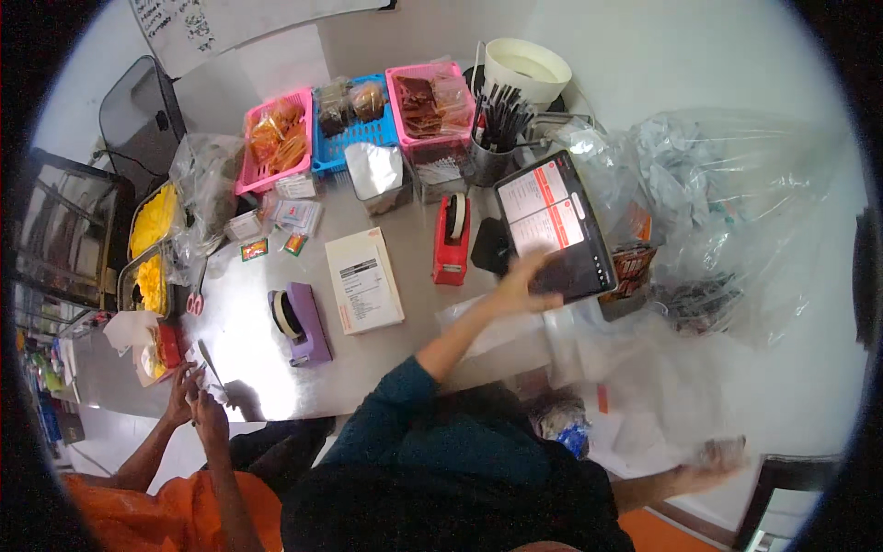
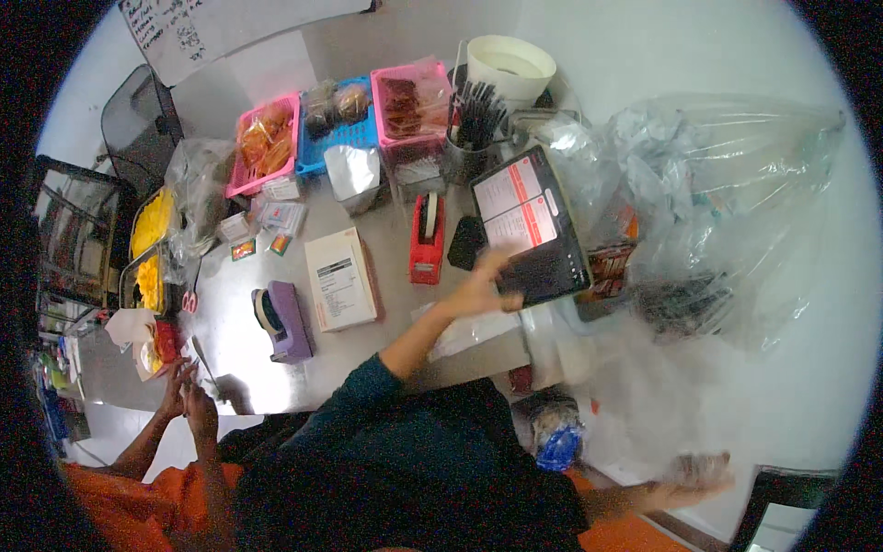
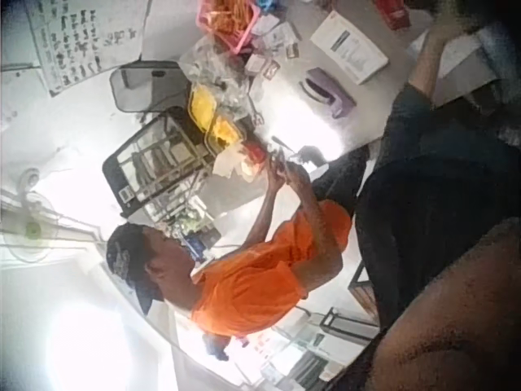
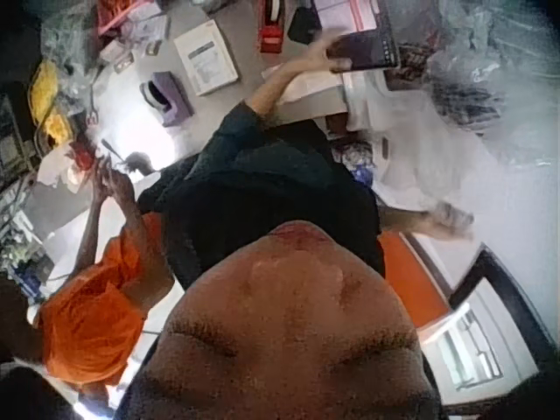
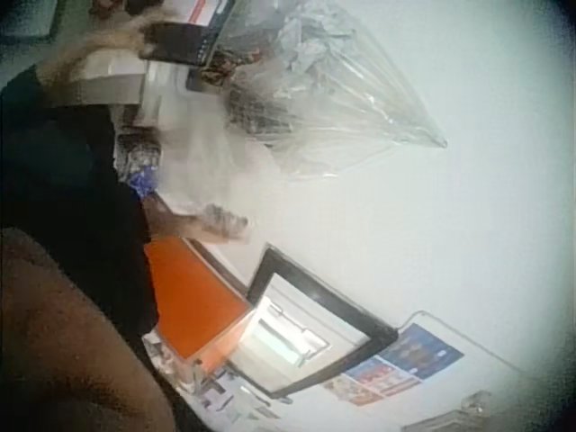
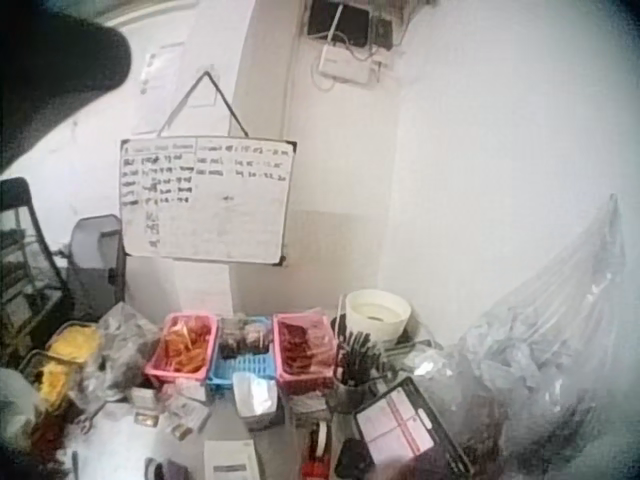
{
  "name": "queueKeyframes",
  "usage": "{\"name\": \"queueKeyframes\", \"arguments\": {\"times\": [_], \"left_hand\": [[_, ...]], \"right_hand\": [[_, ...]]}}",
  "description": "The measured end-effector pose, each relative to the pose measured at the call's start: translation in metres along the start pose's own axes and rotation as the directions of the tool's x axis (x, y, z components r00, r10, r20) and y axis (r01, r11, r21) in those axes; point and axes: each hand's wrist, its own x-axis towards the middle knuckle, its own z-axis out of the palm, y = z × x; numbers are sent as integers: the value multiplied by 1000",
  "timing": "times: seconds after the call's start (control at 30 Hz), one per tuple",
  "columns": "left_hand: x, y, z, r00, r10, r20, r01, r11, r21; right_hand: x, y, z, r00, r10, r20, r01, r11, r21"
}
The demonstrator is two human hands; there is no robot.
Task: The person packs food containers and condiment packets into plastic bags, seals them using tape, and carries them to a counter. The person then checks printed order receipts and mobile devices to organize the packaged food orders.
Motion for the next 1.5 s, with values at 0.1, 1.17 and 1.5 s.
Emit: {"name": "queueKeyframes", "arguments": {"times": [0.1,1.17,1.5], "left_hand": [[44,-63,-3,884,-47,-465,283,845,453],[-93,59,-23,872,120,475,198,800,-567],[-180,119,-74,619,-406,-672,726,622,293]], "right_hand": [[2,-6,-34,971,30,237,-160,818,553],[-68,82,149,338,306,890,-402,902,-157],[-68,75,241,57,210,976,5,978,-210]]}}
